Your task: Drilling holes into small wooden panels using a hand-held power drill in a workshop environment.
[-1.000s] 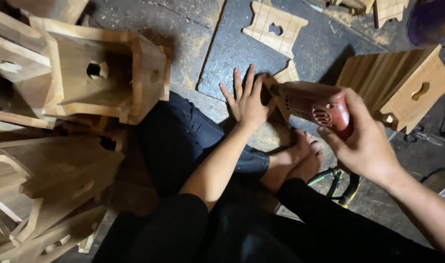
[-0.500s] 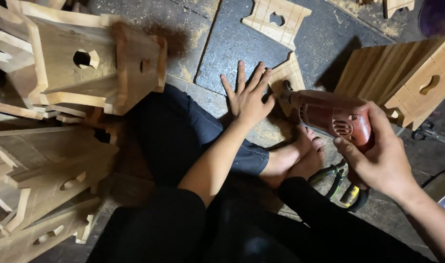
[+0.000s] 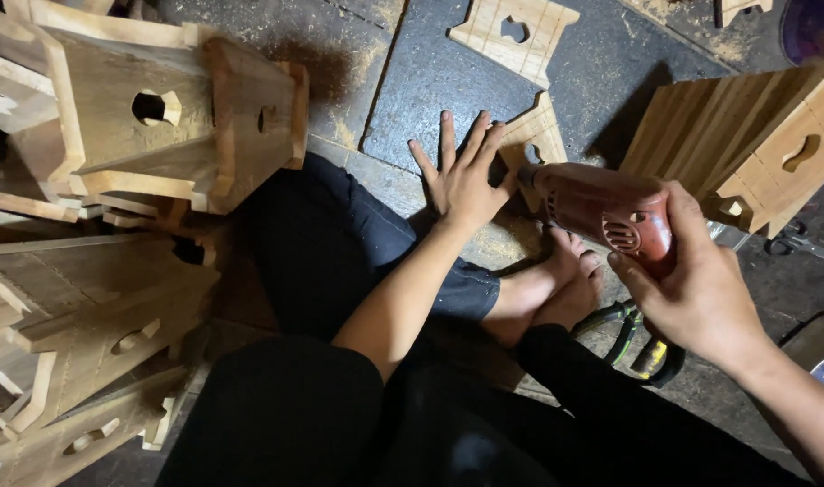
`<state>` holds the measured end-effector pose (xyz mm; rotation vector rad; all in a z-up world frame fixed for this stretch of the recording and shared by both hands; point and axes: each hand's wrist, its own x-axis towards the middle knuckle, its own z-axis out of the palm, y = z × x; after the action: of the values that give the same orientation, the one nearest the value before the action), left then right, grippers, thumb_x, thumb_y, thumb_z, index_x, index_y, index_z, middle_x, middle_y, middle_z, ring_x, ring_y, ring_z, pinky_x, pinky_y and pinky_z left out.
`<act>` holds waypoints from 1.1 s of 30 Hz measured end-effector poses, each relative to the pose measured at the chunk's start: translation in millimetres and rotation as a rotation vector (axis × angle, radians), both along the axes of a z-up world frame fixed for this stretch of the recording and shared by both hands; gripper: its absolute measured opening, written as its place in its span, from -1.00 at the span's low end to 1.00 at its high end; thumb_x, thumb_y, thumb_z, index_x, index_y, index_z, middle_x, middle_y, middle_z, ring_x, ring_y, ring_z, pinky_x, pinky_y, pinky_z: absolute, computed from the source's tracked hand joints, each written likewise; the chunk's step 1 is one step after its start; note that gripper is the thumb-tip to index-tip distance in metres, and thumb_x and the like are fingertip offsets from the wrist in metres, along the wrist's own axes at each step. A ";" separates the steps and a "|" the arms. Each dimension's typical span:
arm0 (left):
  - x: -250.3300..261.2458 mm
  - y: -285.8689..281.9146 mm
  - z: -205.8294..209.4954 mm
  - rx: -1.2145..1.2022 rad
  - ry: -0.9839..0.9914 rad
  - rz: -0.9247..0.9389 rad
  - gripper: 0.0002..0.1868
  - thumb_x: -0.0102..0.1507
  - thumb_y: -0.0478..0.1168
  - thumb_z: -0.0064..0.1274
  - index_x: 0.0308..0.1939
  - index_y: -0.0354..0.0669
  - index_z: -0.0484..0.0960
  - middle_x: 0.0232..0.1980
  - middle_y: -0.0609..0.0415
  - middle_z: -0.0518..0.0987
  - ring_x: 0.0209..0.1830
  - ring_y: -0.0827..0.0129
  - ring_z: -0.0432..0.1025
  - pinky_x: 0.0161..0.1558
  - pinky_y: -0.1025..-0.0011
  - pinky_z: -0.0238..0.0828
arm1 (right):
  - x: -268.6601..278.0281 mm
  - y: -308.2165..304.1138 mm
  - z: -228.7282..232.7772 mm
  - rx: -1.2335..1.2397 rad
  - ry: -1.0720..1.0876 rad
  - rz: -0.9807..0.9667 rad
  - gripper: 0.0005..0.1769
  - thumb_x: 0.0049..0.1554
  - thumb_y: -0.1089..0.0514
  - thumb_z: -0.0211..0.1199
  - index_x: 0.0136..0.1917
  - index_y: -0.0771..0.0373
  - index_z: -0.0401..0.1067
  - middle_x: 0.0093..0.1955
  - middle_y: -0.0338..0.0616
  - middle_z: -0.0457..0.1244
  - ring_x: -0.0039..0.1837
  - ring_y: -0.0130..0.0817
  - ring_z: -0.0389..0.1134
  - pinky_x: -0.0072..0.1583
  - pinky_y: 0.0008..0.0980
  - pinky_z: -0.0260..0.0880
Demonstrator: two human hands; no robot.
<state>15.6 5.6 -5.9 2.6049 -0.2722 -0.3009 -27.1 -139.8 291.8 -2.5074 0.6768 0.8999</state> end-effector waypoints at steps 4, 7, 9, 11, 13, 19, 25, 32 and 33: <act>2.5 6.5 19.0 0.099 0.149 -0.132 0.23 0.11 0.39 0.40 0.70 0.49 -0.03 0.77 0.49 -0.21 0.73 -0.02 -0.63 0.45 -0.55 -0.85 | -1.5 -5.2 -7.3 0.107 -0.106 0.119 0.08 0.05 0.41 0.34 0.71 0.21 -0.12 0.19 0.37 0.38 -0.52 -0.02 0.47 -0.41 -0.04 0.70; 4.3 4.4 19.4 0.124 0.127 -0.158 0.37 0.06 0.63 0.33 0.73 0.34 -0.08 0.78 0.32 -0.27 0.72 -0.08 -0.63 0.42 -0.59 -0.87 | 2.6 -0.8 -8.2 0.188 -0.134 0.185 0.02 0.03 0.51 0.35 0.62 0.18 -0.06 0.18 0.31 0.40 -0.30 0.06 0.57 -0.40 -0.18 0.76; 4.8 2.6 20.5 0.132 0.130 -0.144 0.35 0.04 0.43 0.45 0.72 0.34 -0.07 0.78 0.33 -0.26 0.74 -0.09 -0.59 0.42 -0.60 -0.83 | 4.2 -0.1 -8.6 0.086 0.002 0.075 0.06 0.10 0.36 0.36 0.71 0.07 -0.10 -0.11 0.23 0.45 -0.45 -0.01 0.47 -0.32 -0.07 0.67; 0.1 2.3 18.9 0.119 0.113 -0.135 0.34 0.04 0.40 0.44 0.72 0.33 -0.06 0.78 0.32 -0.24 0.75 -0.09 -0.56 0.43 -0.59 -0.82 | -0.1 -0.1 -6.1 0.070 -0.023 0.056 0.03 0.09 0.29 0.37 0.71 0.00 -0.05 -0.09 0.14 0.46 -0.42 -0.05 0.45 -0.26 -0.10 0.57; 2.6 3.2 22.4 0.110 0.099 -0.118 0.32 0.05 0.38 0.43 0.72 0.31 -0.06 0.78 0.32 -0.23 0.75 -0.09 -0.53 0.43 -0.58 -0.82 | -1.8 -1.9 -2.7 0.059 -0.047 0.044 0.01 0.09 0.22 0.37 0.70 -0.06 0.00 -0.08 0.04 0.48 -0.38 -0.10 0.42 -0.21 -0.12 0.47; 14.8 9.5 43.6 0.098 0.185 -0.118 0.22 0.10 0.43 0.31 0.69 0.27 0.02 0.77 0.28 -0.21 0.75 -0.03 -0.54 0.43 -0.57 -0.82 | -18.0 -21.8 24.3 0.085 -0.117 -0.011 -0.16 0.10 0.25 0.40 0.57 0.00 0.14 -0.08 0.09 0.47 -0.56 -0.20 0.28 -0.49 -0.19 0.40; 36.1 44.2 61.1 0.178 0.288 -0.111 0.31 0.02 0.37 0.45 0.66 0.16 0.01 0.75 0.16 -0.08 0.74 0.03 -0.37 0.42 -0.65 -0.59 | -37.7 -47.7 29.7 0.156 -0.559 0.114 -0.18 0.09 0.22 0.39 0.55 0.47 0.21 0.43 0.20 0.20 0.36 -0.01 0.25 0.38 -0.16 0.21; 17.0 9.0 48.3 0.058 0.159 0.246 0.17 0.10 0.43 0.19 0.63 0.04 0.07 0.66 -0.14 0.09 0.53 -0.10 0.13 0.34 -0.08 0.15 | -50.1 -55.5 21.4 0.188 -0.582 0.058 -0.20 0.10 0.26 0.36 0.56 0.51 0.22 0.47 0.26 0.20 0.41 0.04 0.25 0.40 -0.13 0.21; 15.3 -4.6 49.9 0.094 0.212 0.250 0.39 0.04 0.64 0.13 0.70 0.02 -0.08 0.71 -0.12 -0.03 0.52 -0.04 0.09 0.34 -0.01 0.13 | -48.3 -54.0 21.8 0.209 -0.562 0.037 -0.18 0.09 0.27 0.36 0.56 0.48 0.21 0.48 0.25 0.20 0.40 0.04 0.26 0.38 -0.12 0.25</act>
<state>30.9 1.0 44.0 2.6343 0.1436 -0.5058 -75.5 -193.9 313.7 -2.4155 0.3307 0.2277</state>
